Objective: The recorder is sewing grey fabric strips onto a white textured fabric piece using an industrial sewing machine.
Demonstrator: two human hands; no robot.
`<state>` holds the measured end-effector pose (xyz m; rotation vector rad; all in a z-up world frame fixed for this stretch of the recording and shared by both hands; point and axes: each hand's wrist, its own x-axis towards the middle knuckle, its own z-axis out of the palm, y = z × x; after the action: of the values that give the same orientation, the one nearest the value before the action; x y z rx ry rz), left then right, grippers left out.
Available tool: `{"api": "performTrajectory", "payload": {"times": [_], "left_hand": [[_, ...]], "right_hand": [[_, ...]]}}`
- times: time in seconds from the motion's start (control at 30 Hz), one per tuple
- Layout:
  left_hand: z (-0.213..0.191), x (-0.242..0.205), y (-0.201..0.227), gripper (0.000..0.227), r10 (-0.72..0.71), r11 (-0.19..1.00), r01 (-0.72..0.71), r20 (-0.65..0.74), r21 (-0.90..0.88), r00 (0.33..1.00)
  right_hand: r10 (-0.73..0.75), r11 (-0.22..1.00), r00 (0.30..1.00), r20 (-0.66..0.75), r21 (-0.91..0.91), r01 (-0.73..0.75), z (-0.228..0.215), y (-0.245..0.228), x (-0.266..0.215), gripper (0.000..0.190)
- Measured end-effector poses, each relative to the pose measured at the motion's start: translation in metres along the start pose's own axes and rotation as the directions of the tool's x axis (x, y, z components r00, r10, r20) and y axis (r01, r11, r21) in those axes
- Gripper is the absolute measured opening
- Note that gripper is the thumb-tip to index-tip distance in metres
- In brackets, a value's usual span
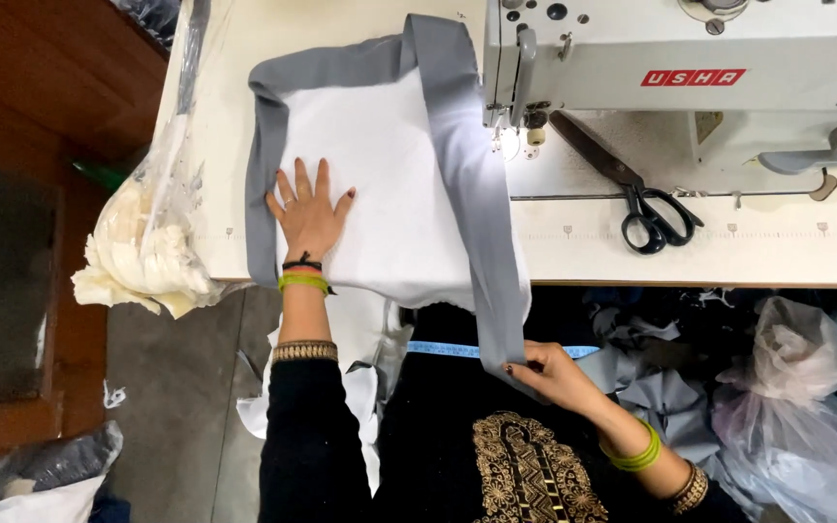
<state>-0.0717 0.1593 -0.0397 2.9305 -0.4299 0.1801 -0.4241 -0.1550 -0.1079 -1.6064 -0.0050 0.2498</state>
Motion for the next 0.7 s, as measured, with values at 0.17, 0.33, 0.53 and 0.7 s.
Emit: {"api": "performTrajectory", "payload": {"times": [0.17, 0.33, 0.53, 0.7], "left_hand": [[-0.003, 0.054, -0.003, 0.075, 0.106, 0.994, -0.107, 0.038, 0.016, 0.994], [-0.031, 0.024, 0.044, 0.073, 0.282, 0.945, -0.217, -0.275, 0.245, 0.919], [-0.072, -0.129, 0.143, 0.051, 0.39, 0.589, -0.505, -0.325, -0.631, 0.861], [-0.074, -0.176, 0.154, 0.041, 0.8, 0.456, -0.874, -0.353, -0.169, 0.486]], "right_hand": [[-0.09, 0.927, 0.995, 0.035, -0.362, 0.096, -0.001, -0.014, -0.009, 0.019], [-0.143, 0.927, 0.99, -0.018, -0.352, 0.127, 0.002, -0.054, -0.009, 0.022], [-0.306, 0.896, 0.947, -0.095, -0.365, 0.253, 0.003, -0.108, 0.0, 0.013], [-0.524, 0.814, 0.838, -0.152, -0.377, 0.441, 0.016, -0.123, 0.006, 0.008]]}}
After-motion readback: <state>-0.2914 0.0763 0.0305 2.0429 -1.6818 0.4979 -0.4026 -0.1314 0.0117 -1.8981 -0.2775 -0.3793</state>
